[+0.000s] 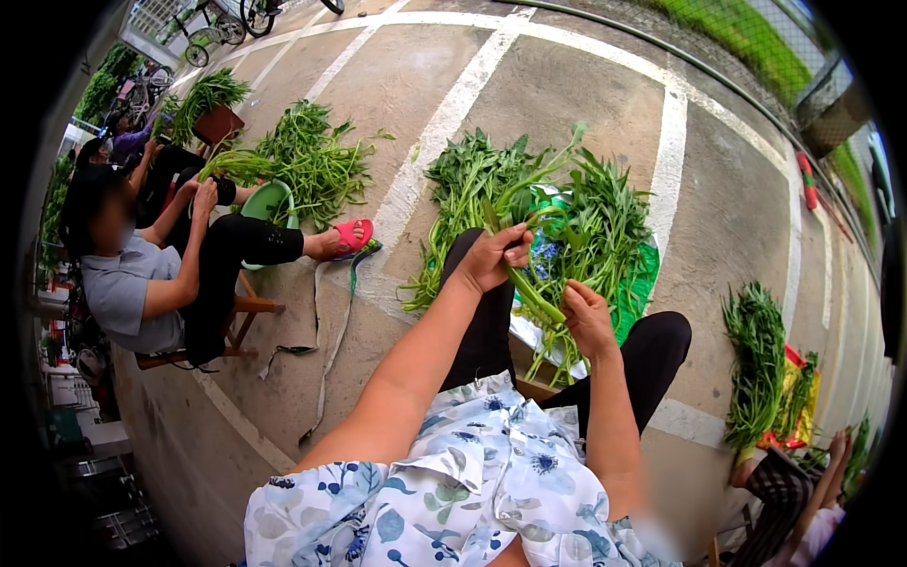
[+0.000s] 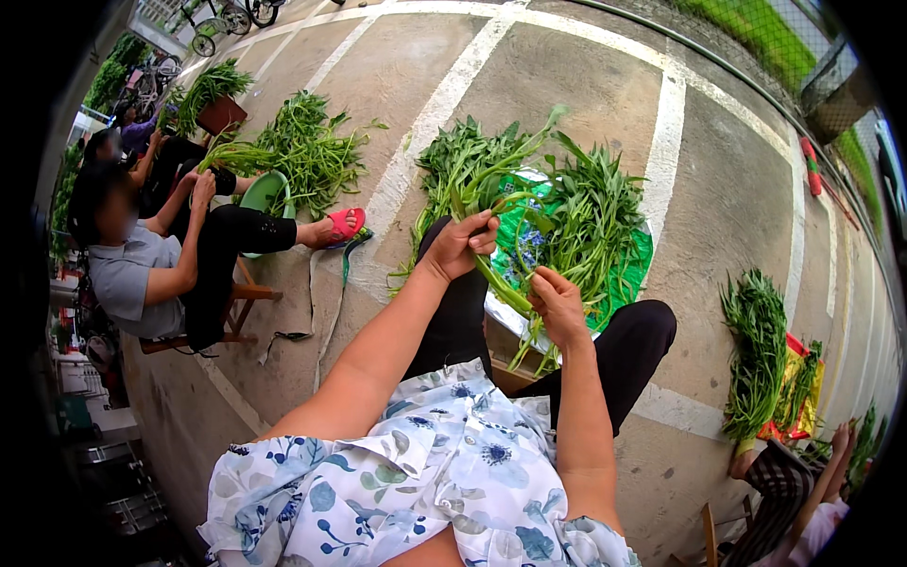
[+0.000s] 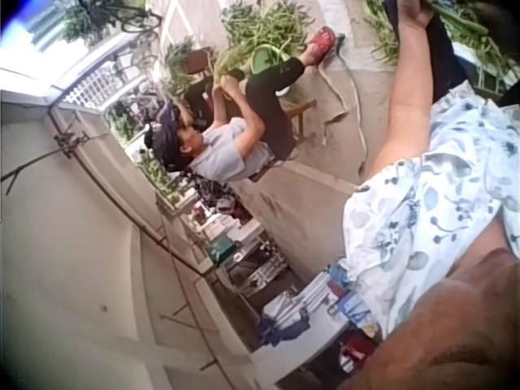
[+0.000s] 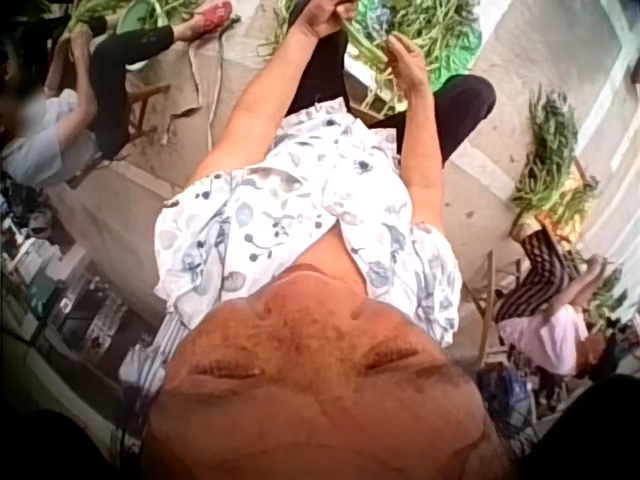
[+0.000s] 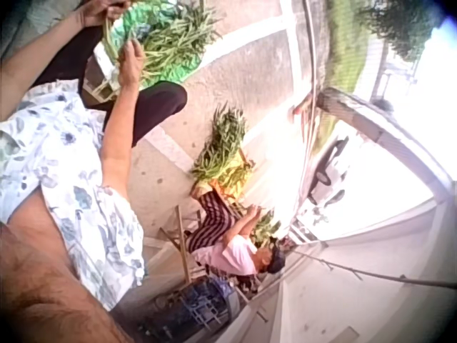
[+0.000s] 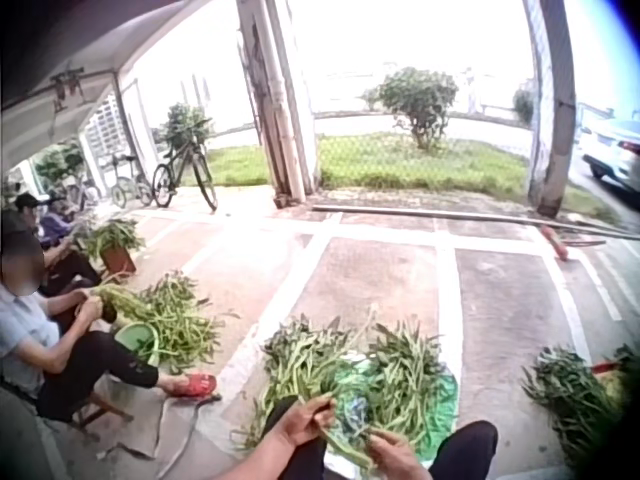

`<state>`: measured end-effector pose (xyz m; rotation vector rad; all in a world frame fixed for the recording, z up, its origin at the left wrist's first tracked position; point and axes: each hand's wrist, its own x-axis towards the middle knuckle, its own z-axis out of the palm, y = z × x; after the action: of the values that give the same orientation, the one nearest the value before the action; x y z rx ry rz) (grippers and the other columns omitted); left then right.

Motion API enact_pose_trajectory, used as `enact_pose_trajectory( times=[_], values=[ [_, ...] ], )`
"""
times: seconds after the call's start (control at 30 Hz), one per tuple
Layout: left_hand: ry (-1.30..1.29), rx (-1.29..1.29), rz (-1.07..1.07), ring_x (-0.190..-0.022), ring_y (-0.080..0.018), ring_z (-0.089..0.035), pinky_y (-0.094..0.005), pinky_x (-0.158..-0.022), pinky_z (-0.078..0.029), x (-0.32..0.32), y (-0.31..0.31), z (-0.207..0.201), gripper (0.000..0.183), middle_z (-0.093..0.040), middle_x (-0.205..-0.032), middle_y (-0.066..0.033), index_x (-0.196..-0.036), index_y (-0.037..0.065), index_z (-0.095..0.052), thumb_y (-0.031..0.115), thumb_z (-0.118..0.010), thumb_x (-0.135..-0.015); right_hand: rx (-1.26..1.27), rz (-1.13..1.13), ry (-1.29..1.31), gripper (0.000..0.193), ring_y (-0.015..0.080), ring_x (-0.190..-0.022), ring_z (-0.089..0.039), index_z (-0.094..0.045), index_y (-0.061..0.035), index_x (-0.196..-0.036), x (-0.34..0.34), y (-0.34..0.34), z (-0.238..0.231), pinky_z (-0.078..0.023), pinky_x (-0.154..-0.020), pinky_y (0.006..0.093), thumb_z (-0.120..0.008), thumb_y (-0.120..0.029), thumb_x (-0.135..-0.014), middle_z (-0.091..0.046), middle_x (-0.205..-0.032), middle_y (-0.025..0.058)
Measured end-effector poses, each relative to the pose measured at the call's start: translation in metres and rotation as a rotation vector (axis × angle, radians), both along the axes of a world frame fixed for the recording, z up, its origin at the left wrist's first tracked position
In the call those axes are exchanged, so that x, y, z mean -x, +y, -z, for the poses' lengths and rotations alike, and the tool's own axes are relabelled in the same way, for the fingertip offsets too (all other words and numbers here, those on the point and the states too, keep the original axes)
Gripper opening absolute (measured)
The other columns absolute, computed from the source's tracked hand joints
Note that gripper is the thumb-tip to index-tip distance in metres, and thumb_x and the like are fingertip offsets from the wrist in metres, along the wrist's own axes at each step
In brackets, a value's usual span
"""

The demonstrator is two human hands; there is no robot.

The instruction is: The person cleans leafy green vegetables by hand, picking individual leaves and stems from a pile and sorting them onto a green plastic mat.

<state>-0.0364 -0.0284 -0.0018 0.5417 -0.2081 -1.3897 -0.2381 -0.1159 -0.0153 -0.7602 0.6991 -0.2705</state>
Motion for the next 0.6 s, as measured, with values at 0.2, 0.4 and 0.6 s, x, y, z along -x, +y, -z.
enact_pose_trajectory(
  times=[0.2, 0.4, 0.6],
  values=[
    [-0.001, 0.004, -0.029, -0.052, -0.0020, -0.040, -0.0187, -0.051, -0.035, -0.006, 0.001, 0.001, 0.014, -0.055, -0.076, 0.0028, -0.088, 0.005, -0.055, 0.018, -0.049, -0.091, 0.056, -0.090, -0.082, 0.042, 0.0120, -0.077, -0.057, -0.046, 0.0028, -0.119, 0.011, -0.003, -0.012, -0.050, -0.069, 0.0283, -0.062, -0.009, -0.081, -0.057, -0.091, 0.0042],
    [0.080, 0.050, -0.005, -0.052, -0.0026, -0.039, -0.0192, -0.051, -0.034, -0.013, 0.004, 0.005, 0.013, -0.056, -0.080, 0.0015, -0.093, 0.005, -0.055, 0.016, -0.047, -0.091, 0.253, -0.096, -0.028, 0.042, 0.0125, -0.070, -0.058, -0.046, 0.0049, -0.119, 0.011, -0.003, -0.011, -0.051, -0.066, 0.0297, -0.061, -0.007, -0.081, -0.060, -0.084, 0.0059],
    [0.080, 0.028, -0.001, -0.052, -0.0031, -0.037, -0.0194, -0.050, -0.033, -0.016, 0.004, 0.005, 0.016, -0.054, -0.077, 0.0015, -0.087, 0.003, -0.055, 0.016, -0.046, -0.092, 0.309, -0.141, 0.069, 0.044, 0.0097, -0.061, -0.057, -0.047, 0.0082, -0.117, 0.013, -0.005, 0.002, -0.048, -0.058, 0.0243, -0.063, -0.010, -0.080, -0.061, -0.079, 0.0057]
  ],
)
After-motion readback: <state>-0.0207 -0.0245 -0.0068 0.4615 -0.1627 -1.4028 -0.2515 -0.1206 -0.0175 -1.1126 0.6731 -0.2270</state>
